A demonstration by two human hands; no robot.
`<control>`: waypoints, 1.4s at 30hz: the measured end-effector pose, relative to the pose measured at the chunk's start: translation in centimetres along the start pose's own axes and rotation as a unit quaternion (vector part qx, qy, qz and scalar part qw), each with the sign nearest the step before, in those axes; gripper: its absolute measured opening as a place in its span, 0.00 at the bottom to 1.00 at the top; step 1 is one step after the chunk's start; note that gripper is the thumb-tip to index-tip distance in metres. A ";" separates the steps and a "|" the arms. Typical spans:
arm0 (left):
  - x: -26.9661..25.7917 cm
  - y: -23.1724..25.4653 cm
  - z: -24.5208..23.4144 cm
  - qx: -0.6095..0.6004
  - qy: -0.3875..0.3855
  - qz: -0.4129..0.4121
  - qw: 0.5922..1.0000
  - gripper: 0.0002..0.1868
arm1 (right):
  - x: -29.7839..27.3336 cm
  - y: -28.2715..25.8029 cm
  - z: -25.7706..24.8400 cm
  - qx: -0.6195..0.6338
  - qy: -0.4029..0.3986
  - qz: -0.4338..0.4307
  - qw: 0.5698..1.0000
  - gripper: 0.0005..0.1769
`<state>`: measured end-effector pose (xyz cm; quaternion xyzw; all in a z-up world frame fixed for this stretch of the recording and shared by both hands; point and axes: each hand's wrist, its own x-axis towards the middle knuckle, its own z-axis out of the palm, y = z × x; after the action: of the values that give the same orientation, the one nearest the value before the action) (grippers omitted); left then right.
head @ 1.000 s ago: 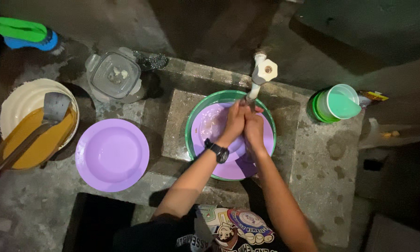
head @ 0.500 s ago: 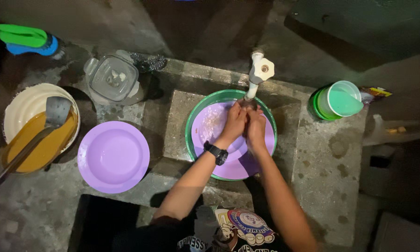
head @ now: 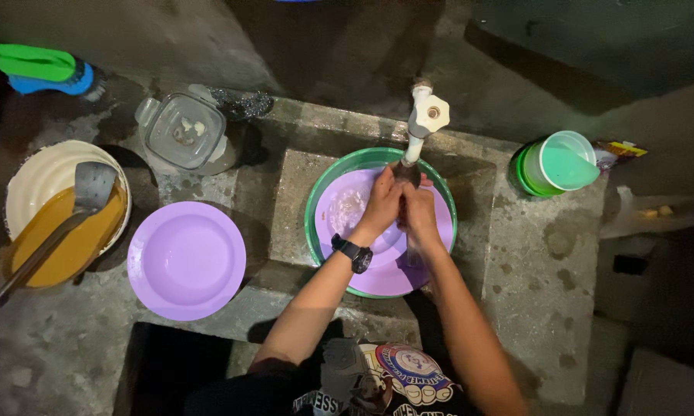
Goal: The person washes several plastic containers, bowls, a lid, a spatula, and spoons by hand at an outdoor washing station using water from a tap and a basin.
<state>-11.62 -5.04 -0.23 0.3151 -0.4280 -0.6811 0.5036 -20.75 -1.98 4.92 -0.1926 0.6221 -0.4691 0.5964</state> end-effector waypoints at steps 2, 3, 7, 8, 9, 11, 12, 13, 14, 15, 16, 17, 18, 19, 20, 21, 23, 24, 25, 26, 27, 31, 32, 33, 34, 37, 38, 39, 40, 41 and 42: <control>-0.1 0.2 0.0 -0.040 -0.016 0.006 0.999 0.21 | 0.0 0.0 -0.2 0.020 -0.049 -0.004 0.999 0.20; -0.2 0.3 0.0 -0.048 0.004 -0.017 0.999 0.20 | 0.0 -0.1 -0.1 0.020 -0.048 -0.004 0.999 0.20; -0.4 1.3 0.1 -0.115 -0.008 -0.037 0.993 0.18 | -0.7 -1.1 0.4 0.019 -0.042 0.003 0.999 0.23; -0.5 1.4 0.0 -0.115 -0.007 -0.037 0.993 0.18 | -0.9 -1.4 0.5 0.009 -0.052 -0.007 0.999 0.23; -0.6 1.5 -0.1 -0.091 0.002 -0.024 0.996 0.17 | -1.1 -1.5 0.7 0.009 -0.052 -0.007 0.999 0.23; -0.6 1.2 -0.4 -0.067 0.009 -0.011 0.998 0.16 | -1.5 -2.0 0.8 0.024 -0.070 0.030 0.997 0.23; -0.7 1.0 -0.5 -0.040 0.030 -0.045 0.998 0.15 | -1.7 -2.2 0.9 0.024 -0.069 0.028 0.997 0.23; -0.7 0.8 -0.6 -0.012 0.049 -0.080 0.996 0.13 | -1.8 -2.3 1.0 0.032 -0.078 0.018 0.996 0.21; -0.8 0.7 -0.5 -0.011 0.049 -0.080 0.996 0.13 | -1.9 -2.4 1.1 0.041 -0.088 0.008 0.995 0.19; -0.8 0.8 -0.3 0.003 0.057 -0.063 0.996 0.12 | -1.8 -2.4 1.3 0.042 -0.088 0.007 0.995 0.19; -0.9 0.9 -0.1 0.016 0.065 -0.048 0.997 0.10 | -1.7 -2.2 1.2 0.034 -0.066 0.029 0.997 0.21; -1.0 1.3 0.1 0.017 0.065 -0.049 0.997 0.10 | -1.4 -1.8 1.1 0.027 -0.044 0.051 0.997 0.24; -1.1 1.7 0.2 0.029 0.066 -0.064 0.995 0.12 | -1.0 -1.3 0.9 0.027 -0.043 0.051 0.997 0.24; -1.1 2.2 0.4 0.040 0.067 -0.079 0.994 0.14 | -0.5 -0.6 0.8 0.041 -0.053 0.034 0.997 0.22; -1.1 2.5 0.5 0.040 0.068 -0.079 0.994 0.14 | -0.1 0.0 0.5 0.054 -0.064 0.016 0.996 0.21; -1.2 2.7 0.6 0.020 0.025 -0.026 0.999 0.13 | 0.0 0.3 0.0 0.054 -0.064 0.017 0.996 0.21; -1.2 2.6 0.7 0.001 -0.019 0.027 0.999 0.12 | 0.0 0.2 -0.3 0.037 -0.063 0.053 0.996 0.19; -1.2 2.2 0.7 0.033 0.018 -0.012 0.999 0.13 | -0.3 -0.2 0.0 0.037 -0.063 0.053 0.996 0.19; -1.3 1.8 0.7 0.066 0.054 -0.052 0.995 0.13 | -0.7 -0.8 0.4 0.031 -0.062 0.043 0.997 0.20; -1.1 1.2 0.7 0.065 0.054 -0.052 0.995 0.13 | -1.3 -1.6 0.8 0.024 -0.059 0.034 0.997 0.22; -0.9 0.7 0.5 0.129 0.086 0.020 0.988 0.12 | -1.9 -2.3 1.3 0.024 -0.058 0.034 0.997 0.22; 0.1 0.3 0.1 0.290 0.187 -0.025 0.938 0.18 | -3.2 -2.7 2.6 0.005 -0.007 0.053 0.999 0.17; 0.1 0.4 -0.1 0.290 0.188 -0.026 0.938 0.18 | -3.0 -2.1 2.5 0.018 -0.027 0.060 0.998 0.18; 0.1 0.6 -0.3 0.296 0.164 0.044 0.940 0.14 | -2.7 -1.5 2.1 0.017 -0.027 0.061 0.998 0.18; 0.1 0.7 -0.5 0.302 0.137 0.113 0.937 0.12 | -2.2 -0.9 1.5 0.017 -0.036 0.050 0.998 0.17; -0.7 0.2 -0.1 0.305 0.108 0.013 0.946 0.09 | -0.3 0.4 0.3 -0.004 -0.037 0.029 0.999 0.20; -0.7 0.2 -0.3 0.305 0.108 0.012 0.946 0.09 | 0.1 0.8 0.1 -0.023 -0.029 0.018 0.999 0.22; -0.5 0.4 -0.4 0.138 0.060 0.021 0.988 0.15 | 0.1 1.2 -0.1 -0.023 -0.029 0.019 0.999 0.22; -0.2 0.8 -0.3 -0.033 0.010 0.030 0.999 0.25 | 0.1 1.5 -0.3 -0.007 -0.044 0.050 0.998 0.27; -0.1 1.4 -0.3 -0.033 0.009 0.030 0.999 0.25 | 0.2 1.8 -0.5 0.008 -0.059 0.082 0.995 0.32; -0.2 2.3 -0.2 -0.044 -0.015 0.004 0.999 0.25 | 0.3 2.0 -0.6 0.007 -0.058 0.082 0.995 0.32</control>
<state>-10.46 -5.14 1.72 0.2807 -0.4059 -0.7019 0.5136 -20.75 -1.00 3.02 -0.1633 0.5971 -0.4109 0.6693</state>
